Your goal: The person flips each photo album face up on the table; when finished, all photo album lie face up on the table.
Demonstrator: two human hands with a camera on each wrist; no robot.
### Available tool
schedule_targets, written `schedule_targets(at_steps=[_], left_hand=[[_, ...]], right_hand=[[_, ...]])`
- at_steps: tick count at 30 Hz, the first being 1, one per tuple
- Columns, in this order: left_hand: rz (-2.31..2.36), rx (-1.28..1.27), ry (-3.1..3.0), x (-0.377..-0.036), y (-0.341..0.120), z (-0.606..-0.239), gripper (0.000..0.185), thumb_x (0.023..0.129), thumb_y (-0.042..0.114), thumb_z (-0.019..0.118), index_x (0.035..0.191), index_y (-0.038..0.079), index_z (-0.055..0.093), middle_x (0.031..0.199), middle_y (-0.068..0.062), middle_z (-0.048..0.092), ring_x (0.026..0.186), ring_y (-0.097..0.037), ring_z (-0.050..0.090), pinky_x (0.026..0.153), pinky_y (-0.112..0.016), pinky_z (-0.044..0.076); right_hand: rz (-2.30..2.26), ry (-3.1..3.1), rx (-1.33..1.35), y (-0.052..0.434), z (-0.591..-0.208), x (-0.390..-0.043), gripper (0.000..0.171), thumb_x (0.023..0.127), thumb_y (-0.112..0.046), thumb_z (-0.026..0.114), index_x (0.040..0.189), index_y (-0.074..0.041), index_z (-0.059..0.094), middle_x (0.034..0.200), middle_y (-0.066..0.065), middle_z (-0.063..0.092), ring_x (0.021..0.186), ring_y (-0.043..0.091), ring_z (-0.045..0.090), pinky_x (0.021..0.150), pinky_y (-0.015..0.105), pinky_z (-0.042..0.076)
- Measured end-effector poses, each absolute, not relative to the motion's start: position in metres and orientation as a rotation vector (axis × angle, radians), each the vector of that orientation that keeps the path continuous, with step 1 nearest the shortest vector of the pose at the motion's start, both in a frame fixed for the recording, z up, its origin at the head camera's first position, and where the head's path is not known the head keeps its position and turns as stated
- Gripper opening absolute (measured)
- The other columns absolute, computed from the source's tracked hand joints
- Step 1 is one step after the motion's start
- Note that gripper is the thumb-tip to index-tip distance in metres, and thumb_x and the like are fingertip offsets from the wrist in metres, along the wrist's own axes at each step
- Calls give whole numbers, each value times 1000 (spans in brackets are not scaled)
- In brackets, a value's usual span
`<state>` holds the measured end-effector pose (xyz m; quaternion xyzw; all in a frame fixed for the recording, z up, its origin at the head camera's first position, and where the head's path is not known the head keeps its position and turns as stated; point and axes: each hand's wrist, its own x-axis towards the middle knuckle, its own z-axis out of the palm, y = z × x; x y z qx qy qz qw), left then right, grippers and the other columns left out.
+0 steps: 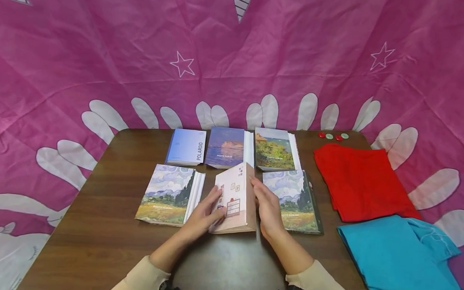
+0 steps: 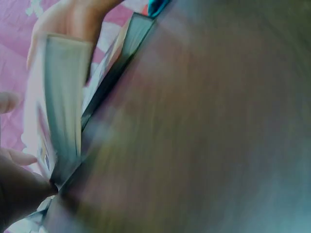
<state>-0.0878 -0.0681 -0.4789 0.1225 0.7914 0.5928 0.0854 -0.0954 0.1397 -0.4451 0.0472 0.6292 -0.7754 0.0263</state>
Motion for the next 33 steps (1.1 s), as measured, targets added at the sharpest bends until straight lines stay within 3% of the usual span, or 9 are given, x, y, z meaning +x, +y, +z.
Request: schedule_targets(at_steps=[2,5,8,13,18,24,30,33], left_hand=[[1805,365,2304,-88,-62,-479,72,97,27,67,155,-1,35,166,-21,15,153,-37,14,123,-51,13],[1829,364,2214,-89,-52,-480,76,99,31,63,159,2,27,167,-19,13,154,-35,12,123,-50,13],[1841,373,2146,-91,-46,-480,76,102,35,58,161,6,22,167,-18,14,153,-36,16,122,-52,16],[1883,384,2049,-93,-39,-477,68,105,34,49,162,9,20,165,-20,23,150,-38,26,120,-54,23],[1978,427,1998,-93,-38,-473,61,108,24,43,160,1,20,163,-23,25,150,-38,26,120,-52,24],[2128,523,2050,-93,-51,-448,63,106,17,50,162,8,21,167,-15,18,149,-35,29,115,-46,35],[2047,541,2358,-91,-71,-434,59,102,15,58,156,4,38,168,-6,20,137,-35,47,101,-41,52],[1982,474,2390,-90,-80,-434,58,102,18,58,156,6,39,167,-4,22,139,-32,45,104,-39,49]], right_hand=[[-2418,2020,153,141,-443,-97,40,105,-3,51,143,8,51,151,18,47,134,18,47,101,24,47],[-2385,2147,175,142,-441,-101,43,99,3,61,141,5,55,144,21,52,117,9,57,88,16,52],[-2380,2158,212,144,-437,-104,48,97,2,64,144,3,52,138,25,55,105,6,62,85,16,53],[-2406,2126,205,144,-432,-104,44,97,2,62,141,2,56,136,23,57,104,10,63,85,21,55],[-2402,2102,188,141,-429,-101,41,98,3,59,138,-2,58,132,14,59,101,15,61,79,24,55],[-2398,2058,94,129,-429,-99,40,103,-5,57,141,4,52,133,17,58,110,11,59,90,23,53],[-2163,2097,71,124,-440,-99,48,103,-8,58,147,3,45,147,22,48,133,30,49,109,44,44],[-2040,2089,87,123,-444,-99,56,103,-16,59,152,0,38,156,23,38,145,38,35,117,53,32]])
